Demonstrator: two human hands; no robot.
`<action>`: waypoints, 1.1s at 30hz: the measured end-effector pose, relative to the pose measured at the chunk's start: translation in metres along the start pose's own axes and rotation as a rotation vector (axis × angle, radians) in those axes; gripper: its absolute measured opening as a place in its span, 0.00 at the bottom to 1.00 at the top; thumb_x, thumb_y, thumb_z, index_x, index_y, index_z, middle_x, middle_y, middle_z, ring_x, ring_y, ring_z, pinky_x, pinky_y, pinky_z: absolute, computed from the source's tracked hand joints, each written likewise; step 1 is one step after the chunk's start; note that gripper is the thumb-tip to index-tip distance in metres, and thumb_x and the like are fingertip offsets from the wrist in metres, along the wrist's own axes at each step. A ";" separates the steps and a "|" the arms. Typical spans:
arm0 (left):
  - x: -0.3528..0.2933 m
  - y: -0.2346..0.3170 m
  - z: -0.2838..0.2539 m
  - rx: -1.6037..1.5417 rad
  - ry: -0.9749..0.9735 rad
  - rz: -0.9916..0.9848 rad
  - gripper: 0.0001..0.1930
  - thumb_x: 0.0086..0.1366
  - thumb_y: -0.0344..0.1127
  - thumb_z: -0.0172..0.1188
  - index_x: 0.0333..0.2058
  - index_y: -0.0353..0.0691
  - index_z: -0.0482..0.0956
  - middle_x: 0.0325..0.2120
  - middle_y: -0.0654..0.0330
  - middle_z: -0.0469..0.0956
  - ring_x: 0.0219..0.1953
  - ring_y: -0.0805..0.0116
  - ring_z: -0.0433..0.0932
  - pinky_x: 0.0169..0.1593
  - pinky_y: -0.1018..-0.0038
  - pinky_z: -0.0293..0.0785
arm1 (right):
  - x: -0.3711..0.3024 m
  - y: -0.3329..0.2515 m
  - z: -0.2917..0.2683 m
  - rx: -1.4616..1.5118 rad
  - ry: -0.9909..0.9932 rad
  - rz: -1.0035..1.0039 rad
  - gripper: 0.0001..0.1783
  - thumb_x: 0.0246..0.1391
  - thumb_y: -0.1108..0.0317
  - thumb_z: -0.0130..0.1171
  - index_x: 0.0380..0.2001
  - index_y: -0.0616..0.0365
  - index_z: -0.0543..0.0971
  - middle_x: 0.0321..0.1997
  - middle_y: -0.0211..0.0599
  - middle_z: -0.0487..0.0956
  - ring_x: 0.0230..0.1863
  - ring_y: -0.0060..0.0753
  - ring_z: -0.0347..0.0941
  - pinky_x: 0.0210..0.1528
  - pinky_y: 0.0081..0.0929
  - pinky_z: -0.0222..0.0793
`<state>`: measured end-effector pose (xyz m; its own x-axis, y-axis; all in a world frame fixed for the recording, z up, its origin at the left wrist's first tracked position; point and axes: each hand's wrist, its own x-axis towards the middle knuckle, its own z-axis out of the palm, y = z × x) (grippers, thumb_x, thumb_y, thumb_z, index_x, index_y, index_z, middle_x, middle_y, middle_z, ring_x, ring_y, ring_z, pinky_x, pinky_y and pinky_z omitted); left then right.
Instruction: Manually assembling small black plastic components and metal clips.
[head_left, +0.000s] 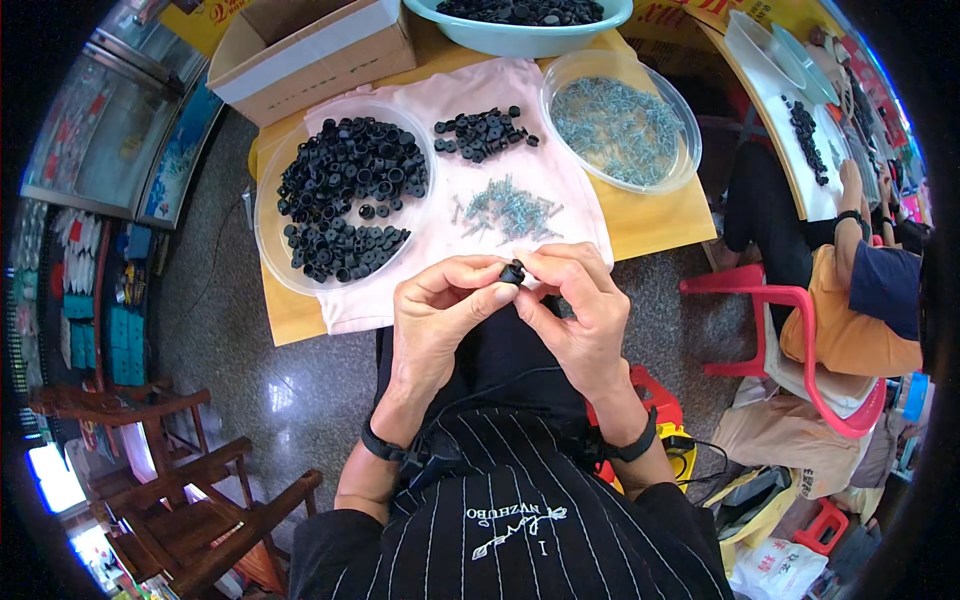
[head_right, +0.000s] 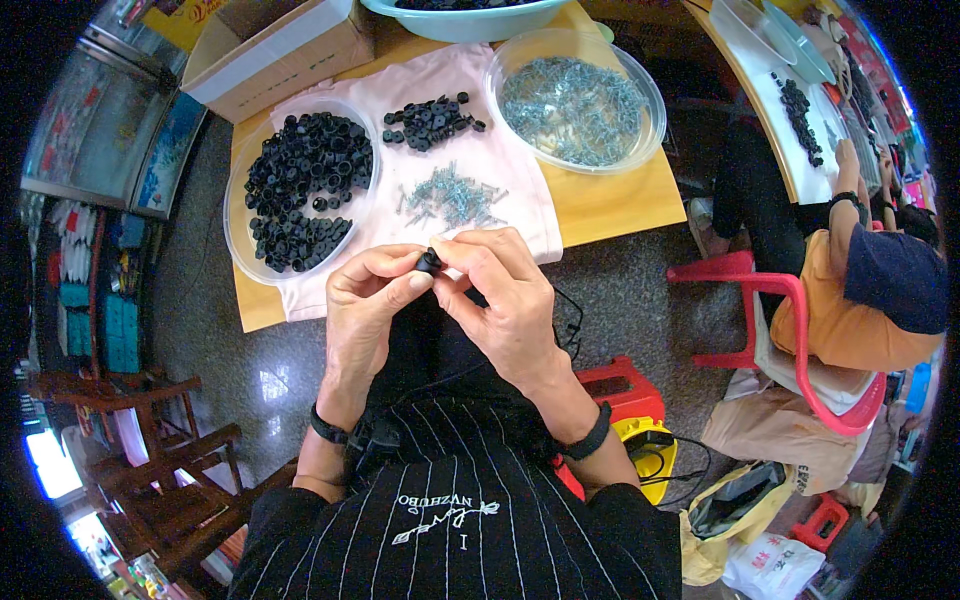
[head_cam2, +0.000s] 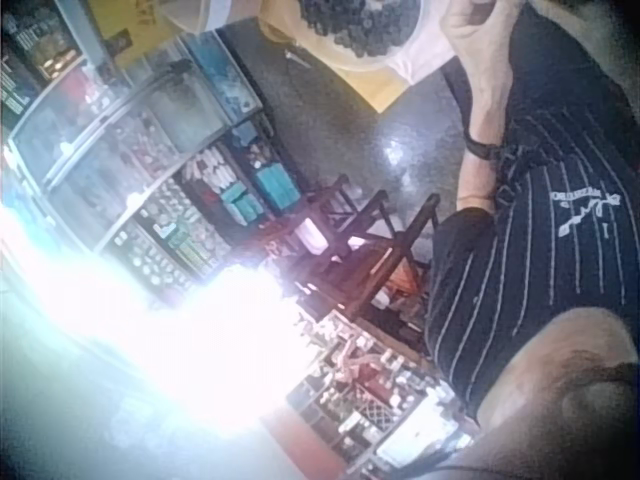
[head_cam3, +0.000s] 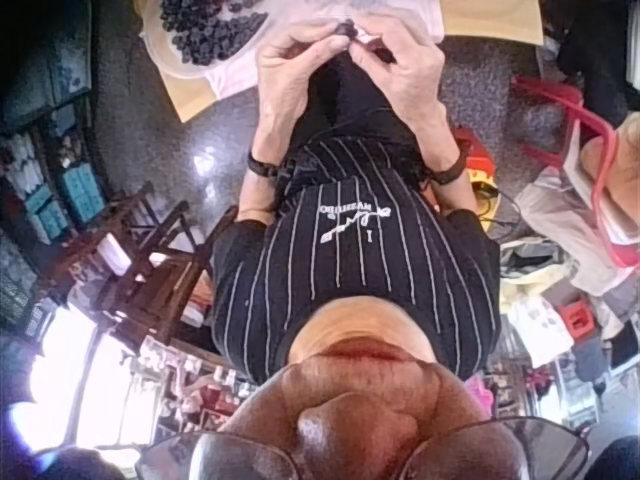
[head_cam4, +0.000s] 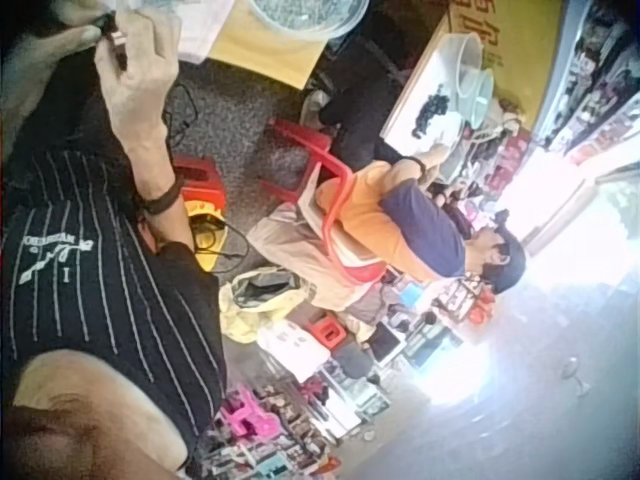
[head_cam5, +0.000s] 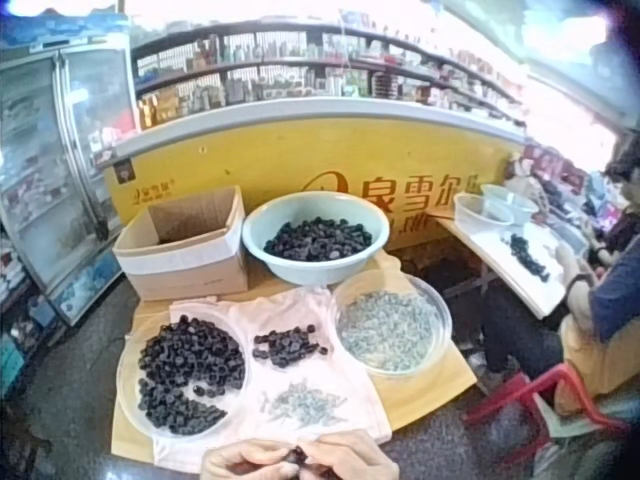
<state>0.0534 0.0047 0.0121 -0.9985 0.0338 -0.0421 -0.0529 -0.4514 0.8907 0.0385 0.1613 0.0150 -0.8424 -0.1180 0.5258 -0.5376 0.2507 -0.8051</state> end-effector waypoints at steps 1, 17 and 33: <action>-0.001 -0.001 0.000 -0.009 0.002 -0.024 0.09 0.55 0.18 0.64 0.36 0.33 0.81 0.42 0.53 0.79 0.43 0.70 0.78 0.49 0.76 0.75 | -0.001 0.001 -0.001 -0.027 -0.009 -0.020 0.20 0.40 0.83 0.65 0.40 0.61 0.78 0.38 0.39 0.77 0.35 0.31 0.74 0.31 0.21 0.75; -0.006 -0.008 0.004 -0.138 0.056 -0.132 0.08 0.55 0.20 0.65 0.34 0.34 0.82 0.38 0.56 0.80 0.41 0.71 0.78 0.48 0.76 0.75 | 0.004 0.004 -0.004 -0.180 -0.032 -0.266 0.17 0.33 0.82 0.67 0.32 0.64 0.78 0.31 0.39 0.77 0.30 0.38 0.72 0.31 0.27 0.70; 0.033 0.054 -0.075 1.134 0.322 0.289 0.06 0.58 0.26 0.62 0.34 0.33 0.82 0.34 0.57 0.81 0.35 0.72 0.77 0.38 0.78 0.72 | 0.128 0.038 -0.016 -0.255 -0.279 0.008 0.11 0.47 0.70 0.64 0.35 0.60 0.80 0.29 0.34 0.77 0.28 0.25 0.73 0.27 0.22 0.68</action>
<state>0.0168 -0.0855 0.0242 -0.9374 -0.2354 0.2567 0.0509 0.6365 0.7696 -0.0890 0.1705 0.0563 -0.8431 -0.3631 0.3966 -0.5341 0.4796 -0.6963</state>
